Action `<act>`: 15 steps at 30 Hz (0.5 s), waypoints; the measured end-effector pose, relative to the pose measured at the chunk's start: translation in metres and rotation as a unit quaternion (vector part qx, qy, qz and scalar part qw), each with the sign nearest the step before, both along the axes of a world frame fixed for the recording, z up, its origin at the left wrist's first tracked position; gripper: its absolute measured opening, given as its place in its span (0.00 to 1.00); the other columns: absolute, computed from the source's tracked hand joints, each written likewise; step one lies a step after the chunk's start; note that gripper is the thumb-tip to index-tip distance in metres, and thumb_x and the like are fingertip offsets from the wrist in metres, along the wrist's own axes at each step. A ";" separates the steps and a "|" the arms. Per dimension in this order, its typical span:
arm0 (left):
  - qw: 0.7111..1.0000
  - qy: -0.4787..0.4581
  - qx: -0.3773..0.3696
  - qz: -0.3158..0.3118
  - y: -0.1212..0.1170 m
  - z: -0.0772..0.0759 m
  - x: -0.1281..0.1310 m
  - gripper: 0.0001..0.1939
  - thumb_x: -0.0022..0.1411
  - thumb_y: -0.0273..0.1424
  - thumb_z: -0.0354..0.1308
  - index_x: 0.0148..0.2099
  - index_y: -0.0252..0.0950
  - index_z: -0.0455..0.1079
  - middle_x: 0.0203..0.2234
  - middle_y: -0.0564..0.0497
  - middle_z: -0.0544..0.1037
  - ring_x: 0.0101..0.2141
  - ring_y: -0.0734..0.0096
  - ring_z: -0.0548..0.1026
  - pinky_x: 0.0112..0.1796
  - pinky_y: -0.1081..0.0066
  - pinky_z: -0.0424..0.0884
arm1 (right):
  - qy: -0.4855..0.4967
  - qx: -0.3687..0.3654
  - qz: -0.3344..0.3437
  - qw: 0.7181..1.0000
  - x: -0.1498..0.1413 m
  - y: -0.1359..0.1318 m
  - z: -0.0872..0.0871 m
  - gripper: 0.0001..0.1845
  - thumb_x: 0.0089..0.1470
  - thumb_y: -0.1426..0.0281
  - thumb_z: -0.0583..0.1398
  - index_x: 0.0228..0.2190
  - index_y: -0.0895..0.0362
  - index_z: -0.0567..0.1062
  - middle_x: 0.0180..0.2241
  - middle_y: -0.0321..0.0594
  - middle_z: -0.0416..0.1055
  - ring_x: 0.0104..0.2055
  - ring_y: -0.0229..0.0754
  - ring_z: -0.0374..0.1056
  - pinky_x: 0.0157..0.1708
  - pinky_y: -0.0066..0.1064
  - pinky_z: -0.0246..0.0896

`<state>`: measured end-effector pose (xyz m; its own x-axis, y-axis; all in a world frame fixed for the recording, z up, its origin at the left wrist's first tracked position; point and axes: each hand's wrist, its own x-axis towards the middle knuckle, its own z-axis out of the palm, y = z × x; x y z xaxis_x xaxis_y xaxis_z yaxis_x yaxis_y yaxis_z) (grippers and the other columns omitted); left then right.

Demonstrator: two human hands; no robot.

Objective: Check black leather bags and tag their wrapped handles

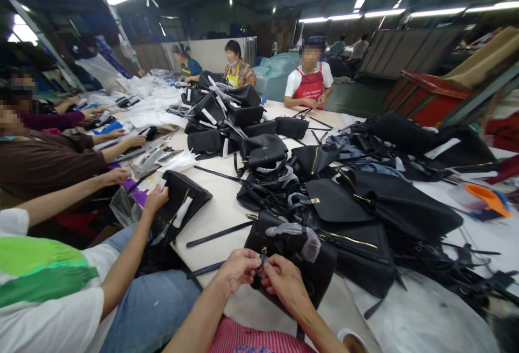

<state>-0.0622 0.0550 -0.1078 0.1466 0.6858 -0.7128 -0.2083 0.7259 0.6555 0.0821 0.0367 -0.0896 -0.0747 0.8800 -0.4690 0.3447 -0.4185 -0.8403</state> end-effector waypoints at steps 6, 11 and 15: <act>0.998 0.062 0.030 0.005 0.000 0.005 0.003 0.16 0.39 0.29 0.69 0.33 0.34 0.71 0.16 0.58 0.71 0.16 0.82 0.61 0.20 0.76 0.48 | 0.018 -0.006 -0.018 1.000 0.001 -0.003 -0.006 0.12 0.53 0.61 0.53 0.25 0.55 0.69 0.21 0.37 0.72 0.26 0.41 0.73 0.21 0.25 0.65; 0.998 0.061 0.010 -0.017 0.001 0.007 0.000 0.16 0.37 0.30 0.69 0.32 0.32 0.74 0.17 0.55 0.73 0.16 0.82 0.61 0.22 0.75 0.51 | 0.036 -0.003 -0.026 0.999 -0.002 -0.004 -0.016 0.14 0.53 0.59 0.53 0.23 0.54 0.67 0.21 0.36 0.72 0.24 0.39 0.72 0.20 0.25 0.64; 0.998 0.052 -0.009 -0.027 0.003 0.006 -0.001 0.16 0.34 0.32 0.70 0.28 0.33 0.72 0.16 0.56 0.72 0.16 0.81 0.60 0.23 0.75 0.52 | 0.051 0.001 -0.025 0.998 -0.001 -0.003 -0.019 0.14 0.53 0.58 0.54 0.23 0.54 0.67 0.20 0.35 0.72 0.22 0.39 0.71 0.19 0.25 0.63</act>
<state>-0.0632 0.0575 -0.1022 0.1075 0.6664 -0.7378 -0.0989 0.7456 0.6590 0.0812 0.0333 -0.1089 -0.0775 0.8852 -0.4587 0.2366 -0.4306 -0.8710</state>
